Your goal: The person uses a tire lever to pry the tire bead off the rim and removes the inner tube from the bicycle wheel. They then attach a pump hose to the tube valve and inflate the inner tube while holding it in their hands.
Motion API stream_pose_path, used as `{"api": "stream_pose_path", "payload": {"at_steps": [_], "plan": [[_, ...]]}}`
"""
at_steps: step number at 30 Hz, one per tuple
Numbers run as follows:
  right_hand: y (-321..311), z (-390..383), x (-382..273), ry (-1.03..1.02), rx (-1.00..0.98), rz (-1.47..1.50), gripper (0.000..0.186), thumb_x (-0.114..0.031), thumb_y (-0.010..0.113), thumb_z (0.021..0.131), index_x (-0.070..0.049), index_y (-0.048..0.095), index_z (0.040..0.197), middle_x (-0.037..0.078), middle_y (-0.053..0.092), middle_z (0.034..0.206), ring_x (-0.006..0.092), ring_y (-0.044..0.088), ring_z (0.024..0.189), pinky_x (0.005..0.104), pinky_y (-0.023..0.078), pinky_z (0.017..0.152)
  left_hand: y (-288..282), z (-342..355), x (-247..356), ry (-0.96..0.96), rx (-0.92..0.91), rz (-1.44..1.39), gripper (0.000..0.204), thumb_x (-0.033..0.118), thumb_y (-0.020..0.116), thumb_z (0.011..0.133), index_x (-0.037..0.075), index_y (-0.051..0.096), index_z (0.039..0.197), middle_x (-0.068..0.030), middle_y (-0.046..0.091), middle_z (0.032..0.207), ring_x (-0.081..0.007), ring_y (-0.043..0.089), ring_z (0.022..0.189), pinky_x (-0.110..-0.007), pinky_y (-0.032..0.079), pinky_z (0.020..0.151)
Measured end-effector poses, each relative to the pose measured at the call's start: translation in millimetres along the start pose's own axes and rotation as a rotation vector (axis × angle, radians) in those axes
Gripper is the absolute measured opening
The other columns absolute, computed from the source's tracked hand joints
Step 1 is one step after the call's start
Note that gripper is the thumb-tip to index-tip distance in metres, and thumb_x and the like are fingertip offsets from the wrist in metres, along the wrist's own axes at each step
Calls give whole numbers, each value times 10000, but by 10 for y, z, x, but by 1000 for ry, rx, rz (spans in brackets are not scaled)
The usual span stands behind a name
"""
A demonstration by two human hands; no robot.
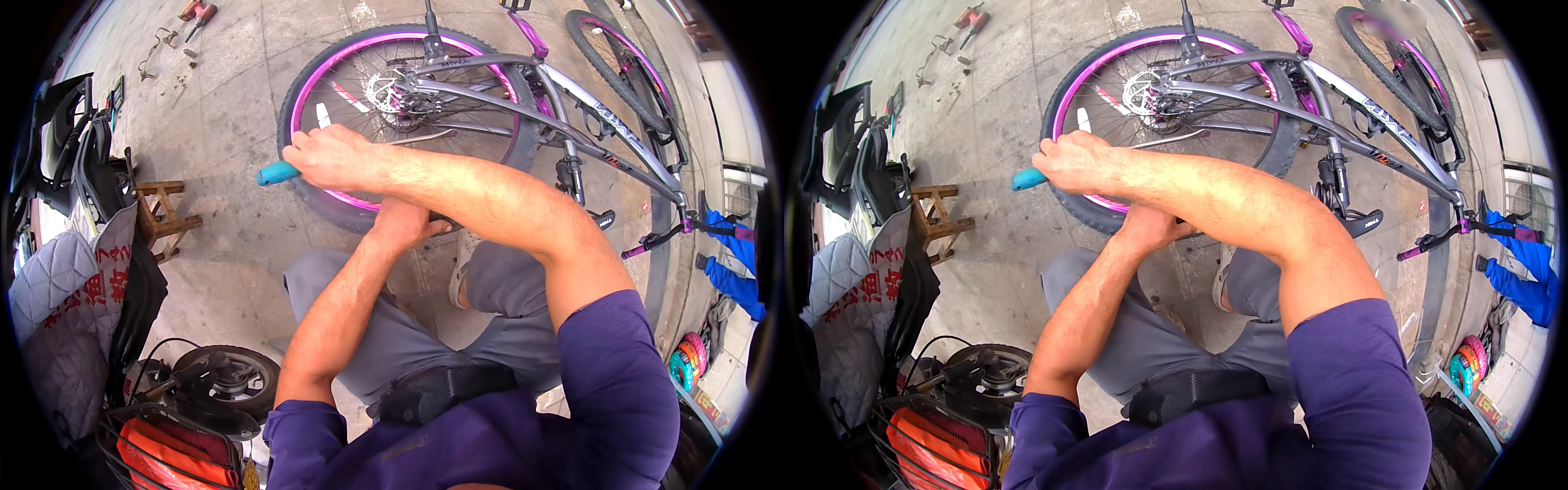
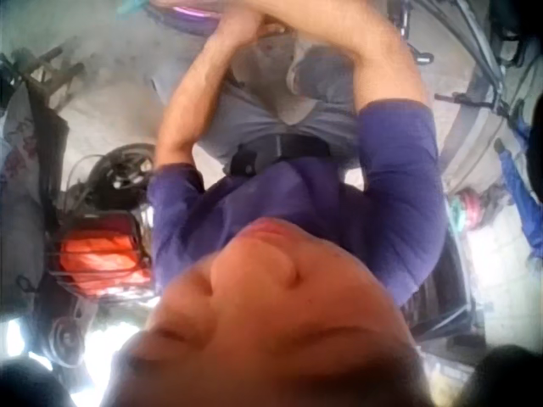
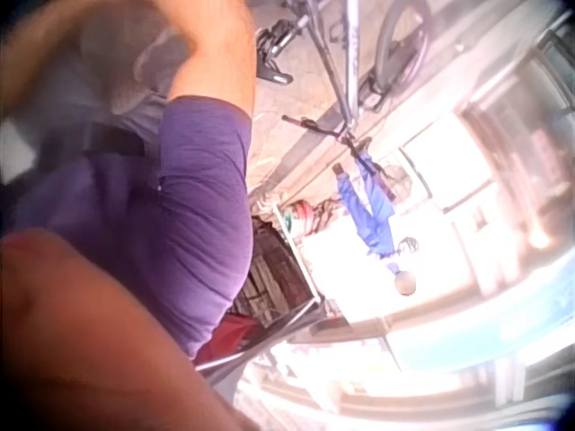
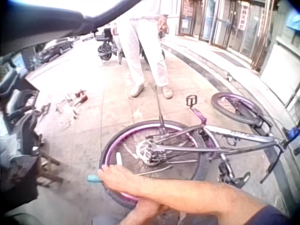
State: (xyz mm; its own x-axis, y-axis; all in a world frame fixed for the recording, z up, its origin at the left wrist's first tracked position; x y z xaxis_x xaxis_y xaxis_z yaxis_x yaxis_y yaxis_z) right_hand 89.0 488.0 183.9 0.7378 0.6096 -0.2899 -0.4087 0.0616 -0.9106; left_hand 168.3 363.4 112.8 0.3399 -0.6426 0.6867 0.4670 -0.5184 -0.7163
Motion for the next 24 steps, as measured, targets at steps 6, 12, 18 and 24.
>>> {"api": "stream_pose_path", "payload": {"at_steps": [6, 12, 18, 24], "plan": [[-3372, -985, -54, 279, 682, 452, 396, -318, 749, 923, -99, 598, 1217, 80, 689, 1002, 276, 691, 687, 399, 596, 692, -113, -42, 104, -29, -359, 105, 540, 388, 888, 727, 23, 650, 1045, -151, 694, 1004, -371, 646, 1046, -479, 523, 921], [-4366, -5539, 533, 992, 1327, 198, 263, -273, 588, 1079, -25, 535, 1147, 131, 675, 962, 176, 666, 681, 342, 569, 626, 430, 293, 320, -179, -494, 196, 501, 348, 866, 785, 16, 574, 1020, -237, 715, 925, -443, 699, 918, -529, 539, 785], [-903, -8608, 467, 2036, 1339, 523, 231, -238, 599, 1052, -49, 471, 1089, 78, 570, 860, 161, 616, 622, 356, 563, 523, 939, 675, 857, -159, -377, 156, 499, 336, 892, 767, -16, 610, 981, -251, 703, 938, -432, 696, 883, -513, 537, 770], [102, -9387, 568, 2319, 323, -64, 614, -310, 735, 916, -60, 537, 1441, 273, 668, 1277, 347, 703, 1120, 445, 543, 981, 845, 448, 537, -123, -537, 271, 490, 304, 905, 745, -10, 636, 1007, -199, 672, 902, -382, 650, 887, -489, 530, 799]]}}
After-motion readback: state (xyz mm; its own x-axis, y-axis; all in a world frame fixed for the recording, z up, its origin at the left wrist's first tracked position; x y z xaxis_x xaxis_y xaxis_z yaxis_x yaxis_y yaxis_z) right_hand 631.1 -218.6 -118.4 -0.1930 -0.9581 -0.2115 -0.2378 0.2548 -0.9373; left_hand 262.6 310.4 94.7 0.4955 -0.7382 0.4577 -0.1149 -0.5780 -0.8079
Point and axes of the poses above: each hand's wrist, its own z-axis towards the middle knuckle, its own y-axis out of the palm, x = y × z, the point moved 9 cm from there along z, towards the middle knuckle
